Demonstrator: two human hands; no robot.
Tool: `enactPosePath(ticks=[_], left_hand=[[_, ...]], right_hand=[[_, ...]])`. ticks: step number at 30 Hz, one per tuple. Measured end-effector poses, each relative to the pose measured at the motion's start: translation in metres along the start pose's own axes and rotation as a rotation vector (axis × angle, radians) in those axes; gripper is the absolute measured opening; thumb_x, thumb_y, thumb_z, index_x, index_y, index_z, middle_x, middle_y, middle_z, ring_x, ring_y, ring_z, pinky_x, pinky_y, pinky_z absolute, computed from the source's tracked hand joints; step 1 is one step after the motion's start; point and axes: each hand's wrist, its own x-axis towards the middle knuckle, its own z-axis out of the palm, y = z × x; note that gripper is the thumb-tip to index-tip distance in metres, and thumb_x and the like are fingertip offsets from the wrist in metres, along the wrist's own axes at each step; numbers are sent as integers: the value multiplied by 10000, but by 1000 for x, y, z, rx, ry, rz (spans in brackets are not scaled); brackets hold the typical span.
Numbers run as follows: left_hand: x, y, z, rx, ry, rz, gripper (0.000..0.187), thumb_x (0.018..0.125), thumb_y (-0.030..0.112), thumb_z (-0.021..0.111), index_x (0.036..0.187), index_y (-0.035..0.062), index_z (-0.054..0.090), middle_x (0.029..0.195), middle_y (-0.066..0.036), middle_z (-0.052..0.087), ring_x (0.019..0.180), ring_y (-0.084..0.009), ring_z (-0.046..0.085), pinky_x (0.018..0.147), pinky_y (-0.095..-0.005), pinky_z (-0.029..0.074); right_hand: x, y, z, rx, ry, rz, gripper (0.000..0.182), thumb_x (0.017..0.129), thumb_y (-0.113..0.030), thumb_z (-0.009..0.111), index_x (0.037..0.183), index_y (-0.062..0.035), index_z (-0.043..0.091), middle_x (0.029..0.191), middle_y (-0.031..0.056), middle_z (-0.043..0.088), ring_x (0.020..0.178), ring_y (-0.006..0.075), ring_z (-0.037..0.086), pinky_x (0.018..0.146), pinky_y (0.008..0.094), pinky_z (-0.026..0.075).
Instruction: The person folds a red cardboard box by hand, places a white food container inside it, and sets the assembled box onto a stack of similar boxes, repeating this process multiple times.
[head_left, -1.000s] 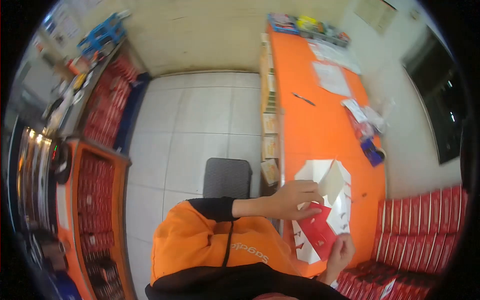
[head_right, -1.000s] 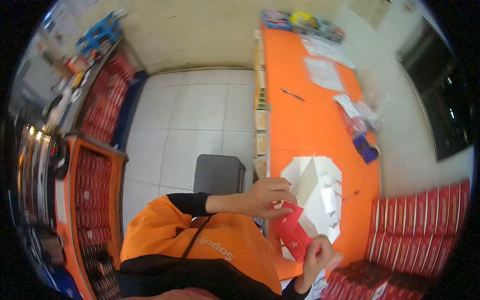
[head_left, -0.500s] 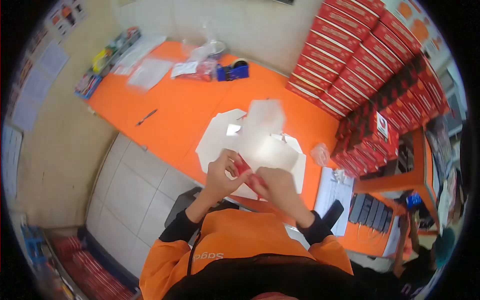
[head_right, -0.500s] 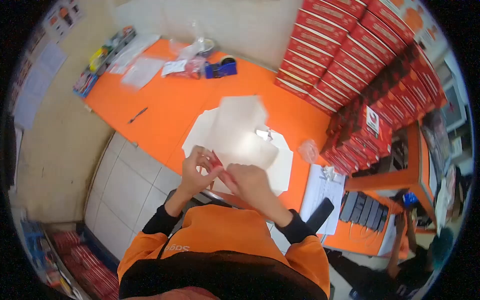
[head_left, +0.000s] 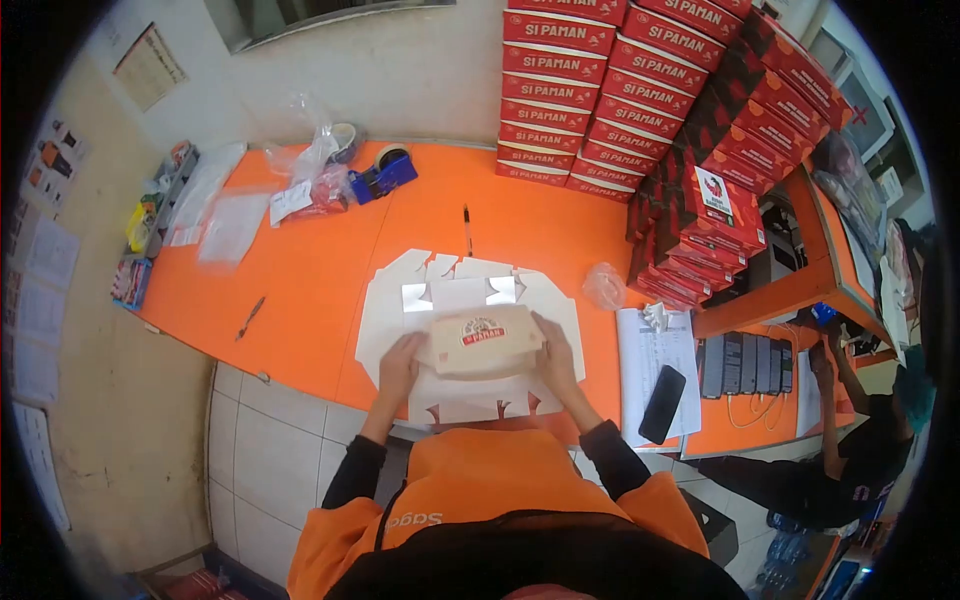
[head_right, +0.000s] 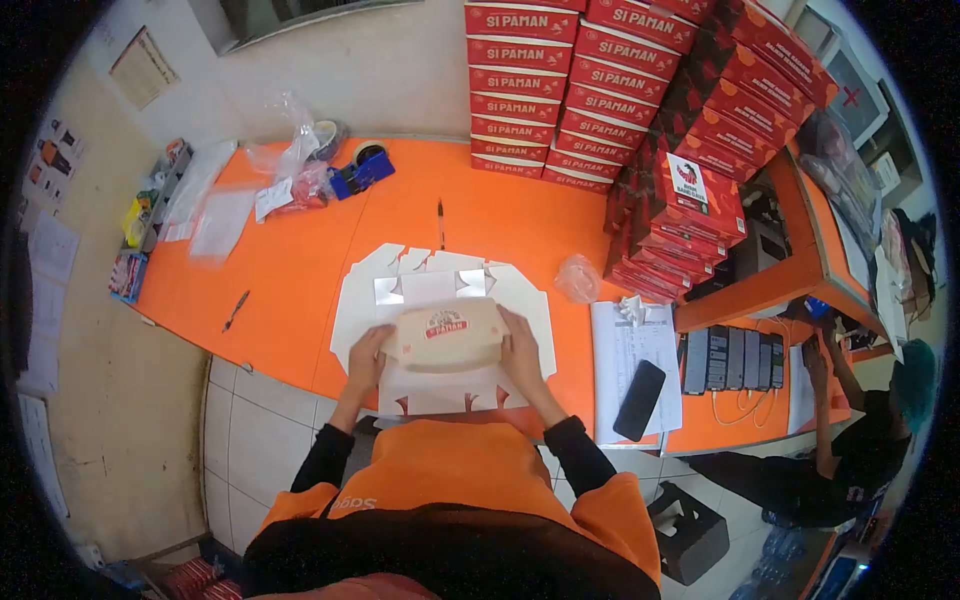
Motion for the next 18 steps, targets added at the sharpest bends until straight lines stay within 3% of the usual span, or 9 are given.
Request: enactPosePath(ticks=[1,2,4,7,13,16,18], left_hand=[[-7,2,8,-47,26,-9,411,742,-57,517,1140,34,571,1116,-174,593,1048,-324,571,893,-355,461],[-12,16,9,-202,-50,-142,468,769,-68,500,1232,-6,489,1222,-205,536,1145,-327,523,966,-357,413],[-20,35,27,-453,-5,-283,487,798,-53,503,1279,-29,426,1249,-215,503,1156,-339,508,981,-366,392],[-17,48,33,-194,85,-257,539,798,-62,532,1317,-7,397,1221,-192,513,1099,-313,538,934,-343,421],[10,52,34,-143,76,-177,613,797,-58,531,1370,24,328,1214,-209,510,1113,-336,522,927,-370,424],[16,71,14,-210,-250,-545,718,798,-44,530,1424,39,187,1262,-248,477,1176,-375,480,974,-368,389],[8,70,9,-305,-305,-403,764,807,-20,537,1440,43,115,1311,-258,432,1221,-368,441,996,-373,366]], right_hand=[[-6,-2,7,-12,16,-1,434,865,-21,457,1296,7,410,1256,233,460,1158,379,460,975,397,380],[-11,-3,14,-25,32,-5,430,870,-22,451,1297,8,408,1255,233,462,1153,378,467,969,392,389],[-17,-2,27,-20,62,12,503,861,12,461,1345,-16,327,1249,245,420,1138,407,460,954,407,406],[-13,-3,31,-87,90,-35,628,819,81,469,1387,-49,235,1238,257,356,1106,445,447,928,422,420],[4,-11,18,-67,131,-23,650,803,86,476,1391,-79,253,1120,230,446,1038,402,488,869,421,441],[-7,-28,10,19,-11,232,722,802,51,536,1418,-115,197,1149,236,466,1016,388,519,859,404,449],[-19,-29,3,144,-126,254,788,797,23,580,1434,-134,143,1213,245,449,1023,369,536,854,391,454]])
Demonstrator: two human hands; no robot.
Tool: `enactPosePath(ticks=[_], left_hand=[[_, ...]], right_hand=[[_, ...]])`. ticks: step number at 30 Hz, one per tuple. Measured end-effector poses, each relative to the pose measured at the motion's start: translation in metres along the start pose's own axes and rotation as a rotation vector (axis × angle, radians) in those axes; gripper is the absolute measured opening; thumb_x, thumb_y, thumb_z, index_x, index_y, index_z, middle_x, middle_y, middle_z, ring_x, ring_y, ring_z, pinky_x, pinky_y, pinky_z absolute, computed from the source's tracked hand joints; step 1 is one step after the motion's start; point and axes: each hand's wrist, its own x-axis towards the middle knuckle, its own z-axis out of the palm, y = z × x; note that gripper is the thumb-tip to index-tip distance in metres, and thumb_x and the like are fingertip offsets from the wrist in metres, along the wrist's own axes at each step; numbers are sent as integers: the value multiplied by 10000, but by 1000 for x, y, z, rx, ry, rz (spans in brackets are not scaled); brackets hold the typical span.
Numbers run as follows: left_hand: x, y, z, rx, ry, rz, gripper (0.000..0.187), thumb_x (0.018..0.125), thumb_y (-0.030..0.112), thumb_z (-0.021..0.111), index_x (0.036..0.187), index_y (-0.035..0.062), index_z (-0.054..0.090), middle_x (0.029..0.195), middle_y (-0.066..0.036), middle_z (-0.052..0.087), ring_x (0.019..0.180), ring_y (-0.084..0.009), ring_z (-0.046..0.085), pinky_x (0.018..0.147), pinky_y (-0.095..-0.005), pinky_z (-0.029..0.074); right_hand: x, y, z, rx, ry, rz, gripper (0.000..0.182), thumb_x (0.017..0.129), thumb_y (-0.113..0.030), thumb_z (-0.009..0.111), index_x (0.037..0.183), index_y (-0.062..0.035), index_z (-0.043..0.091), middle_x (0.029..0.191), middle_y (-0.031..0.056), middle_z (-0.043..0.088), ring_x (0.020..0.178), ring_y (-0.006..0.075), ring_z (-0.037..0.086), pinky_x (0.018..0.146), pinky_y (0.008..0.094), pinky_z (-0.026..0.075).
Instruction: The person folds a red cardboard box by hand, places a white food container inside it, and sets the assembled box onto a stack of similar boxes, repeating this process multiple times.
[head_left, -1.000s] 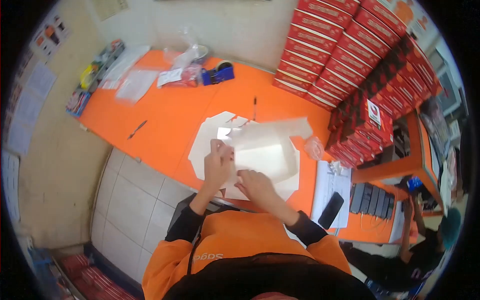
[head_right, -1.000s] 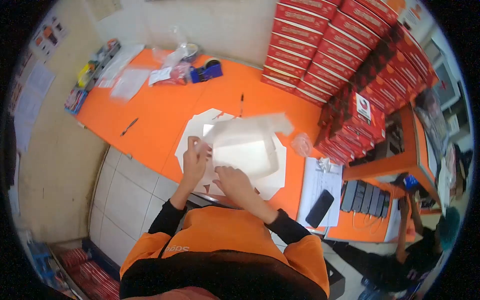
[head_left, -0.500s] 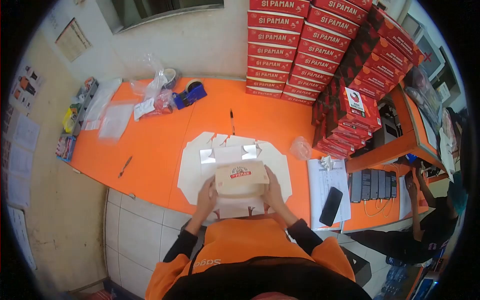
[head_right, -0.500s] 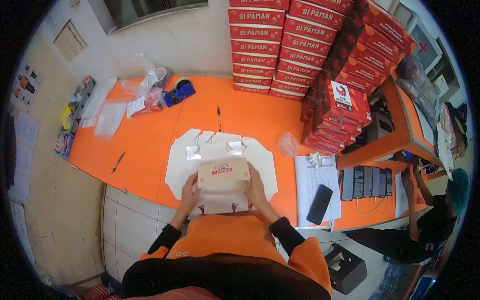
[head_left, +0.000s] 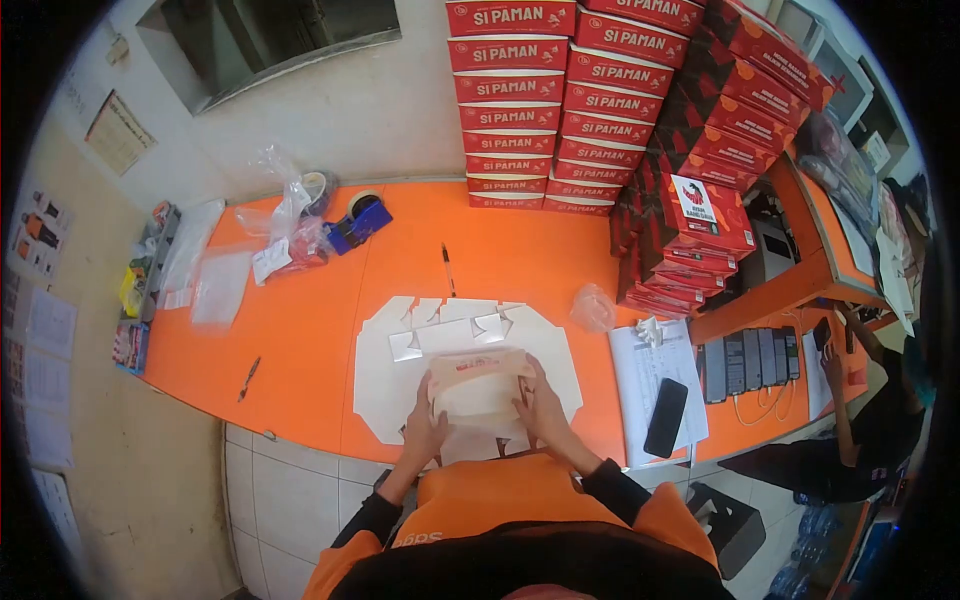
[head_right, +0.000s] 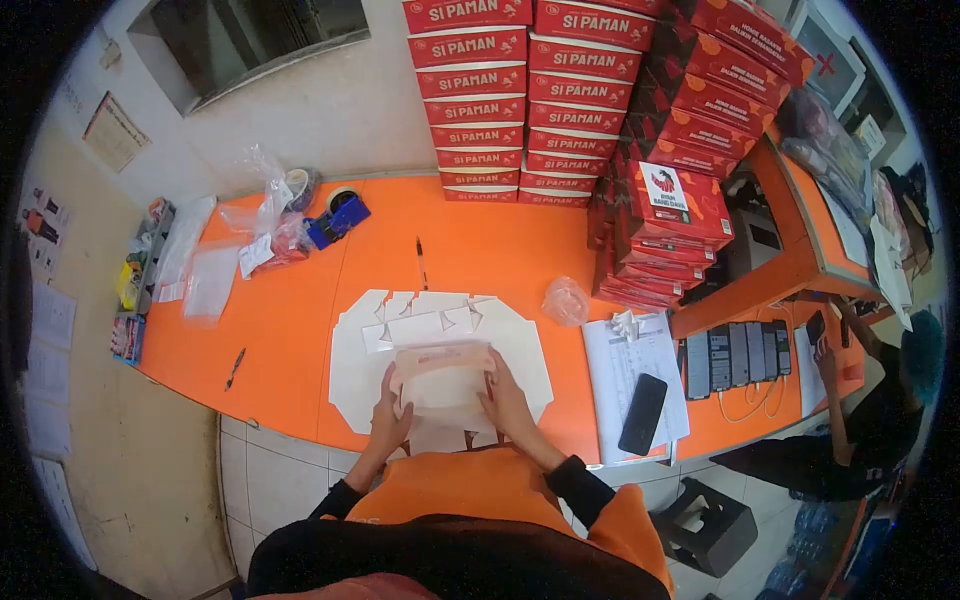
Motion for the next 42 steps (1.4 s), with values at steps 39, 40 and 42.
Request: enactPosePath(ticks=[39,40,42], left_hand=[[16,-39,-21,368,-217,393,731,750,216,723,1387,189,366,1409,-268,297,1093,-402,532,815,-373,520],[18,-44,-20,351,-204,390,729,737,219,733,1378,199,387,1408,-265,302,1077,-396,545,809,-367,523],[21,-49,-22,340,-224,384,704,740,208,729,1367,207,409,1420,-253,287,1021,-389,576,784,-364,532]], right_hand=[[-8,26,-22,-39,-168,-207,508,769,6,648,1203,-73,396,1391,188,248,1262,361,355,949,392,427],[-8,31,-22,-68,-166,-207,480,765,1,657,1178,-72,423,1383,179,257,1256,363,365,957,391,421],[-6,40,-24,-85,-155,-235,416,772,-31,667,1137,-65,472,1357,172,285,1239,366,396,964,386,421]])
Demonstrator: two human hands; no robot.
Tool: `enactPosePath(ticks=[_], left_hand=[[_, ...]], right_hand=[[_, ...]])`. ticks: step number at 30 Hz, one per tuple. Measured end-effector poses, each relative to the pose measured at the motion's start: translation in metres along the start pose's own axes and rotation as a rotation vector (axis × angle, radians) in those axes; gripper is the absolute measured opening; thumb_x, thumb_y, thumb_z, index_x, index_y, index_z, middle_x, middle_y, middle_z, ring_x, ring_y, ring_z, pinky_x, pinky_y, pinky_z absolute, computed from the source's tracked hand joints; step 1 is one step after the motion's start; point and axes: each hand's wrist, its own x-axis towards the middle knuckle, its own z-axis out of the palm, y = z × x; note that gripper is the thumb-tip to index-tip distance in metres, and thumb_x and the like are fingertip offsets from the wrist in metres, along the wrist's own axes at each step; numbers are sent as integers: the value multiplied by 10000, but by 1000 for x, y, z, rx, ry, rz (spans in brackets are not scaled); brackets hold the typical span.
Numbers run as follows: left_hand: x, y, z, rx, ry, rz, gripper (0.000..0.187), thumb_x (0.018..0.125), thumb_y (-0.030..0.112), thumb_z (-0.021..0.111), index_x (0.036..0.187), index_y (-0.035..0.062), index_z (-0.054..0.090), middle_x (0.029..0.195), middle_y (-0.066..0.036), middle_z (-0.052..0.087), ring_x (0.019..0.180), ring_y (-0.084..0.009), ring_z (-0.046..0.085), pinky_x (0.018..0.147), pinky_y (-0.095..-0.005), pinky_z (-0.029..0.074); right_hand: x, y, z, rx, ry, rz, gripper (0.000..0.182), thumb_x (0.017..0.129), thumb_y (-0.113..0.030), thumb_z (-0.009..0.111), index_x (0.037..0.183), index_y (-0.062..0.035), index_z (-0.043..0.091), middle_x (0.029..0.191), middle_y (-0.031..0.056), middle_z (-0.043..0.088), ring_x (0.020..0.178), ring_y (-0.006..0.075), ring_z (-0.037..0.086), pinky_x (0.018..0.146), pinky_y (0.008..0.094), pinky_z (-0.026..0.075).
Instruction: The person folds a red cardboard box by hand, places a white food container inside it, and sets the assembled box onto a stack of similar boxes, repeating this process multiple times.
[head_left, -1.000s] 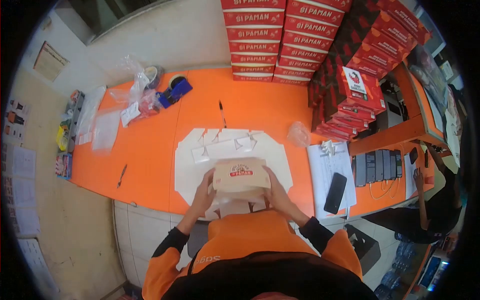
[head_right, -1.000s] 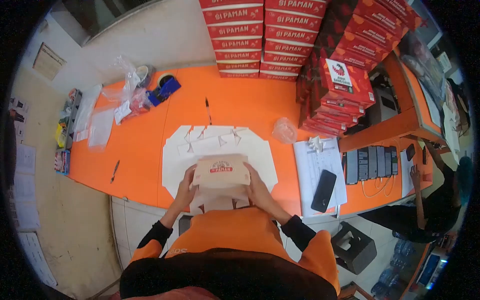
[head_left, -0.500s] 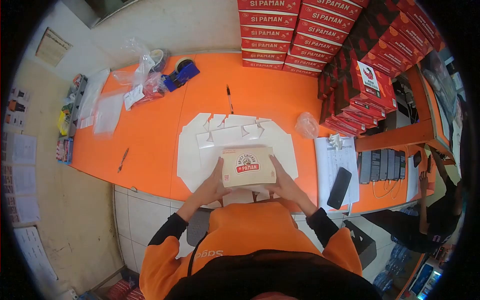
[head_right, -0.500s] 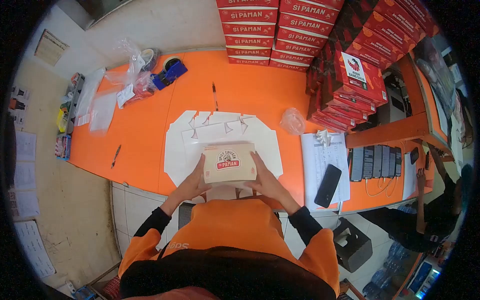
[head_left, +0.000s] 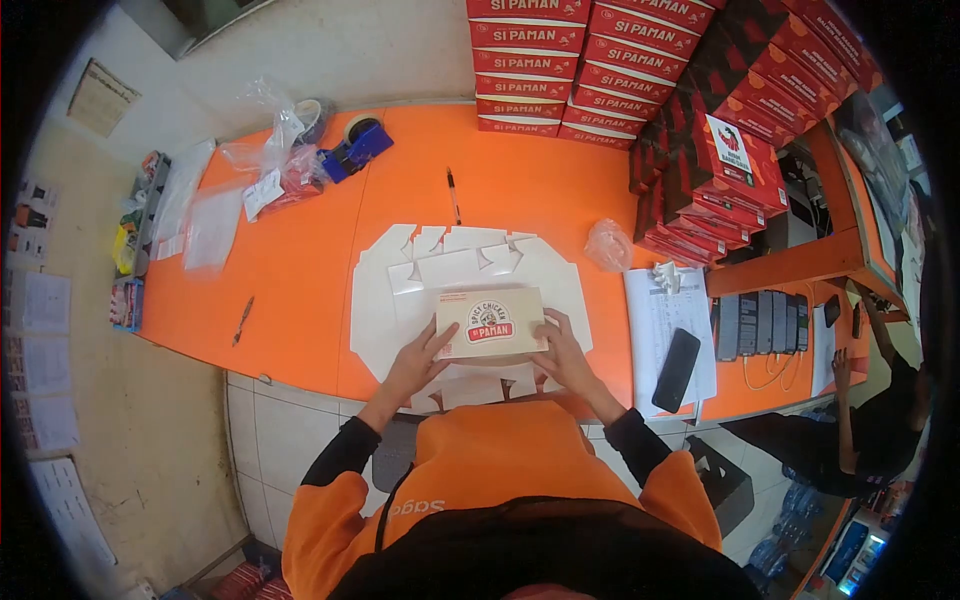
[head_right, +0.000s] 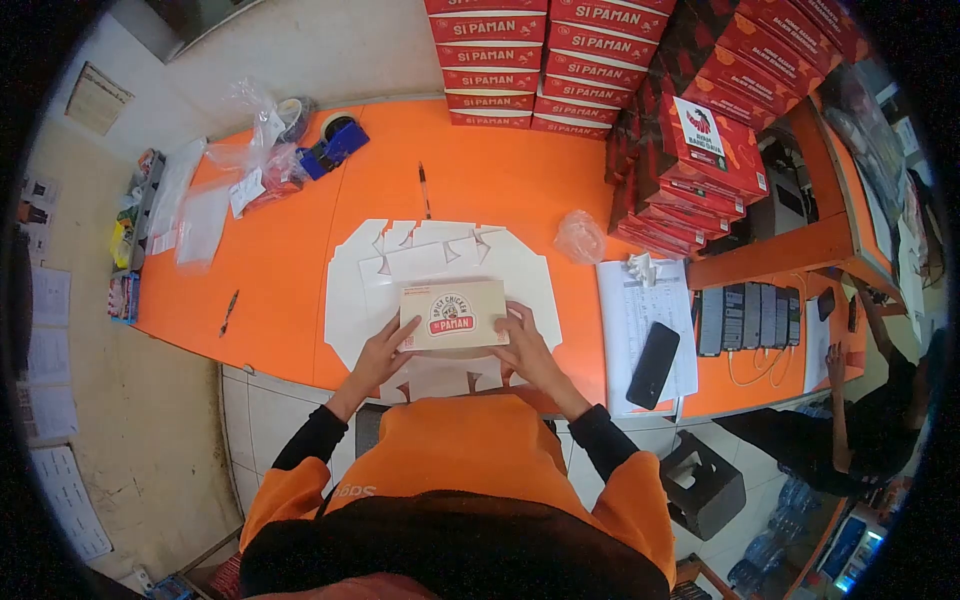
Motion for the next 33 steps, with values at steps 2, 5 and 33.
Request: enactPosePath(ticks=[2,5,33], left_hand=[[-1,-1,0,-20,-25,-32,661,754,196,712,1354,218,435,1435,-243,263,1039,-384,564,822,-369,510],[-2,5,-1,56,2,-17,609,802,179,659,1362,211,423,1461,-231,213,1192,-374,441,975,-384,396],[20,16,30,166,-445,259,694,623,303,784,1243,139,519,1062,-89,495,1071,-271,460,930,-371,373]], right_hand=[[-1,8,-1,18,20,-55,350,793,-84,672,1106,-53,516,1321,173,325,1216,369,436,963,377,434],[-5,9,0,138,59,-52,242,791,-47,663,1013,-50,569,1345,177,324,1231,350,431,955,374,435],[245,109,-88,1197,1022,523,694,833,-398,640,1351,-139,258,1206,68,449,997,204,506,682,346,488]])
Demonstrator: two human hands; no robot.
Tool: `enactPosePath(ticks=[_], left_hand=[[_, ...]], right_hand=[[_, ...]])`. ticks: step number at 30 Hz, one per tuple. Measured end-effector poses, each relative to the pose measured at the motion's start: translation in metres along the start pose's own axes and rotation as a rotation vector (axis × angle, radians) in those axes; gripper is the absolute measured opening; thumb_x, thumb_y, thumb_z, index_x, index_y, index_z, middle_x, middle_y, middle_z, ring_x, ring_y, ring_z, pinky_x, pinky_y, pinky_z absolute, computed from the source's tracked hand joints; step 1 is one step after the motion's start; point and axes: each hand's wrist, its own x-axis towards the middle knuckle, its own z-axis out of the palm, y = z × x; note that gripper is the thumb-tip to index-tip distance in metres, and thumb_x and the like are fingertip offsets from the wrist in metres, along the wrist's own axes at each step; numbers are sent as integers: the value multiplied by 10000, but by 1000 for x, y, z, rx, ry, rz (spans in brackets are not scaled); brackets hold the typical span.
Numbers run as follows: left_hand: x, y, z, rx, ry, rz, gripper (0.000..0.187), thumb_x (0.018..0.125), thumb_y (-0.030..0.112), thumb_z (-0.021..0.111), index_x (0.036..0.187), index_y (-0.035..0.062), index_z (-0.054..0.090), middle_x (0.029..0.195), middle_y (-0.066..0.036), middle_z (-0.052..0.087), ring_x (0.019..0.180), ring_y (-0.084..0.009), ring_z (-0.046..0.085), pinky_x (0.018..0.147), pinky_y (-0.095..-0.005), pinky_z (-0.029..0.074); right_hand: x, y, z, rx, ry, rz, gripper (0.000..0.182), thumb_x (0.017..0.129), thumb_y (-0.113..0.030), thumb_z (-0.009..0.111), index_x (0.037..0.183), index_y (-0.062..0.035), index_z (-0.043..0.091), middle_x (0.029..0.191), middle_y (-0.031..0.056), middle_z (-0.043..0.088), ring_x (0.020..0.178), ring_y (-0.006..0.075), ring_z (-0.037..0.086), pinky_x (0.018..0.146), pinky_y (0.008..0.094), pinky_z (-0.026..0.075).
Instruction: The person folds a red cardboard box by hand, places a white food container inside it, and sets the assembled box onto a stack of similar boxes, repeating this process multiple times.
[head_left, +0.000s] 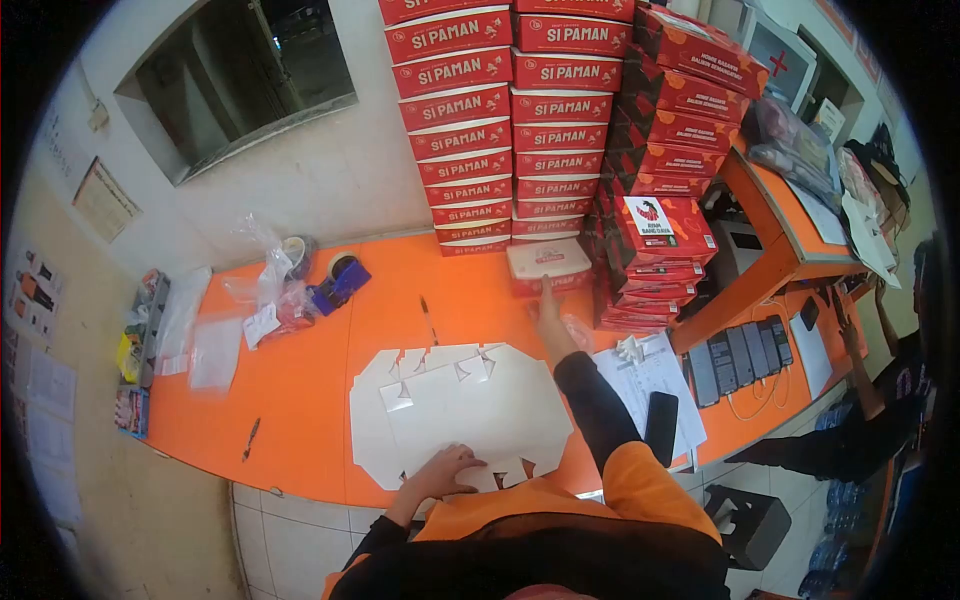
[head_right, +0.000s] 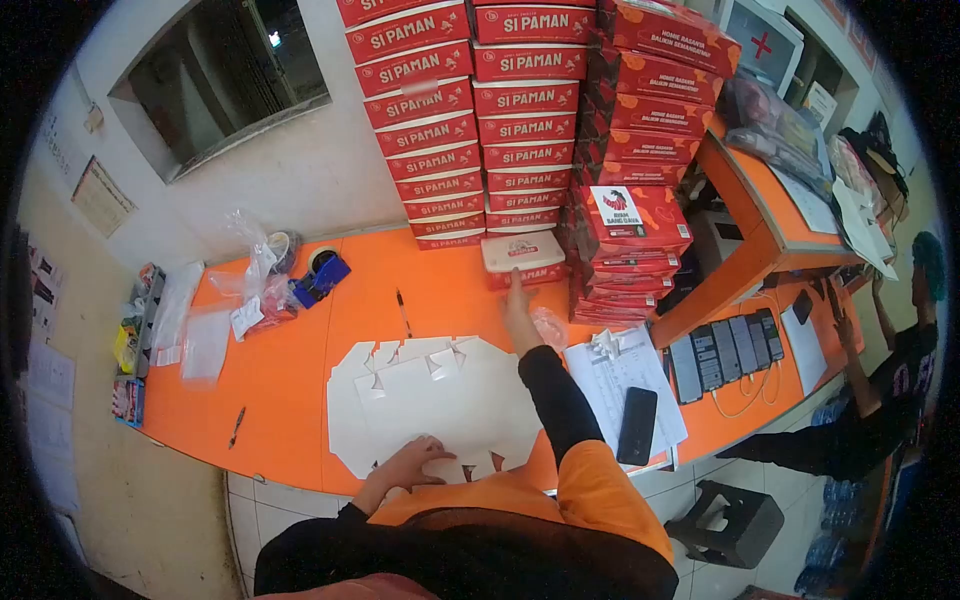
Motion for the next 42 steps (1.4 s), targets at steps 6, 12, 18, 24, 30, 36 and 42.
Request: enactPosePath(ticks=[6,12,18,24,30,36,42], left_hand=[[1,18,-10,99,-44,-55,638,616,303,783,1178,121,543,1084,-89,484,1086,-268,452,905,-396,382],[-1,14,1,152,-33,-50,621,609,300,780,1148,91,552,1113,-94,487,1092,-275,457,885,-406,400],[-14,-10,-1,-200,51,-45,382,646,283,750,962,92,654,1130,-105,549,1071,-283,501,900,-370,416],[-19,-14,-13,-548,68,-155,201,753,210,648,748,9,662,734,-149,628,702,-274,592,690,-347,462],[-28,-10,-29,-395,328,-238,176,773,149,634,741,-24,626,658,-190,581,577,-283,546,582,-357,437],[-32,14,-64,-690,314,-277,148,819,132,634,796,-13,614,692,-94,618,633,-140,573,616,-290,448],[-26,43,-77,-805,740,-269,128,905,114,524,945,-5,549,762,-107,616,676,-135,548,670,-277,450]], right_hand=[[-88,-11,-33,-58,-499,125,655,901,-394,545,1418,-125,247,1288,94,419,1122,233,474,859,354,451],[-237,-27,-100,-733,-1144,342,421,970,-334,419,1297,-69,442,1190,105,539,1071,187,548,898,315,450],[-286,-6,-144,-879,-1257,716,269,948,-142,463,1168,-11,545,1075,68,597,997,157,572,877,275,447],[-315,-9,-119,-976,-1465,423,229,941,-174,517,1076,-13,607,999,50,618,938,146,584,860,269,450],[-346,-19,-91,-1123,-1684,305,210,921,-159,534,1058,-20,610,941,80,640,929,168,596,829,268,447],[-361,18,-83,-1173,-1354,-1161,296,793,-100,616,1082,-41,591,1121,128,580,1045,326,550,863,375,456],[-347,48,-116,-1463,-1308,-703,346,829,-117,591,1166,-61,532,1251,147,504,1065,315,563,839,391,481]])
